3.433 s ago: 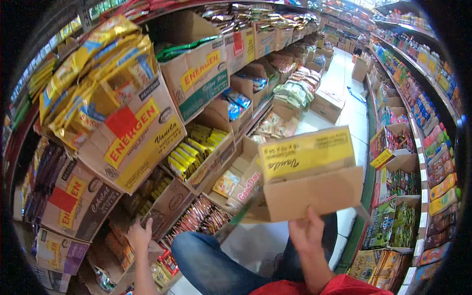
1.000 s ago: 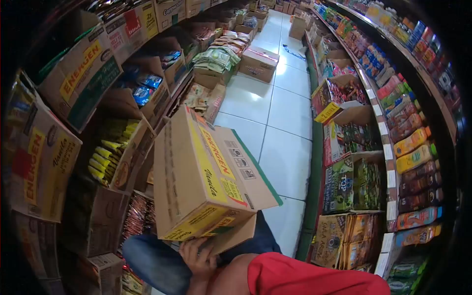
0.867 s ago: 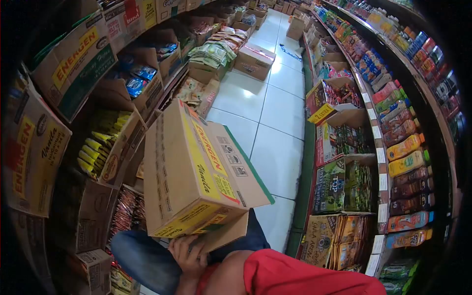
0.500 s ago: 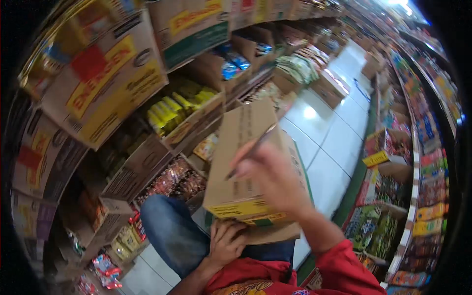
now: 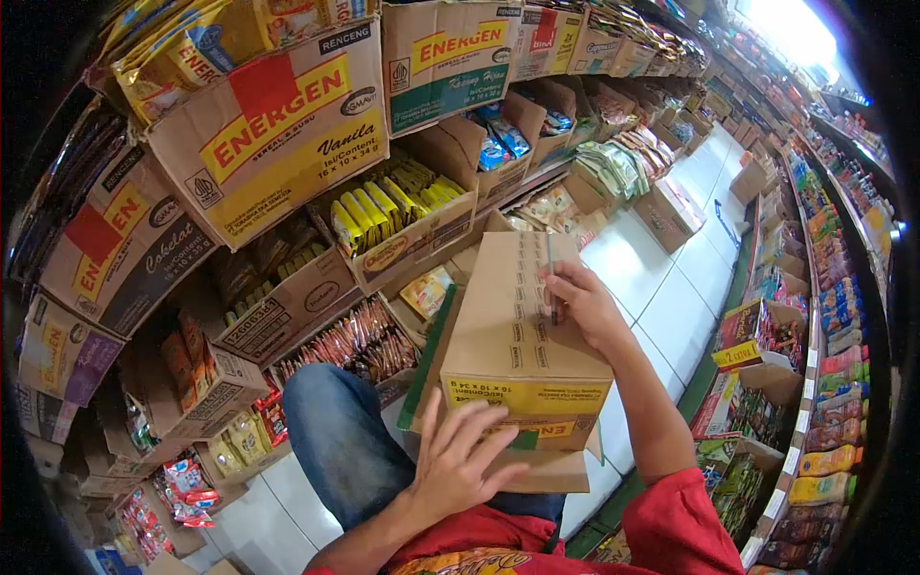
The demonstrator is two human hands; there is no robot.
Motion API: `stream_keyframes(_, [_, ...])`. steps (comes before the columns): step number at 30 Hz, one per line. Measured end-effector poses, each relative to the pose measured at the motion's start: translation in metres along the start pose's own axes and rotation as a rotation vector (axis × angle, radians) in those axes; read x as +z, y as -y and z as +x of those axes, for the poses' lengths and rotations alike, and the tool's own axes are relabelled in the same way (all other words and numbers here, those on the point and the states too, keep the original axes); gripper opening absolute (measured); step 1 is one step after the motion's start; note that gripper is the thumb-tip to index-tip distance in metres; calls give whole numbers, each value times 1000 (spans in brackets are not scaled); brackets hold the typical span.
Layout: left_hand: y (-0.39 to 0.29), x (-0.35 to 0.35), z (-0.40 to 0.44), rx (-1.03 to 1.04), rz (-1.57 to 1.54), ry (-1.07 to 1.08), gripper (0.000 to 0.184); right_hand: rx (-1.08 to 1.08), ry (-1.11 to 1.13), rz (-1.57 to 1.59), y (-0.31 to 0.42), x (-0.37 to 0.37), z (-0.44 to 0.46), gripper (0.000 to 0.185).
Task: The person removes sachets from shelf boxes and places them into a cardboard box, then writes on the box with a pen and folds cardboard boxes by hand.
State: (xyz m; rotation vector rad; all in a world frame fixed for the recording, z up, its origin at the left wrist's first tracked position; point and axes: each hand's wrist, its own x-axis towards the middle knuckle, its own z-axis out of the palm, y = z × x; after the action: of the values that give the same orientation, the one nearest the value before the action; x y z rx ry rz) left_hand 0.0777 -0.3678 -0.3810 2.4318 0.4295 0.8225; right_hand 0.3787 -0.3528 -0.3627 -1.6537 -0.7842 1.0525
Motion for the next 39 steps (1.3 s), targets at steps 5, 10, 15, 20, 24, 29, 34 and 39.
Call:
stream_keyframes(5, [-8,13,46,-93,165,-87,74,-152,-54,100,15,19,-11,34])
stream_keyframes(10, [8,43,44,-142,282,-70,72,-66,-78,349,13,25,-1,26])
stream_keyframes(15, [3,47,40,-175,269,-96,70,-190,17,-10,-9,14,25,20])
stream_keyframes(20, [-9,58,51,-110,292,-73,68,-179,-26,-145,-26,-12,48,13])
stream_keyframes(24, [-12,63,59,-67,268,-62,67,-179,-21,-112,-32,-23,50,12])
stream_keyframes(29, [-18,74,66,-20,272,-65,65,-230,-53,-189,-37,-32,50,10])
stream_keyframes(34, [-38,94,76,55,296,-33,65,-96,-113,-455,-19,-46,47,8])
stream_keyframes(39, [-32,94,66,77,279,-32,64,-98,-218,-275,-30,-42,31,13])
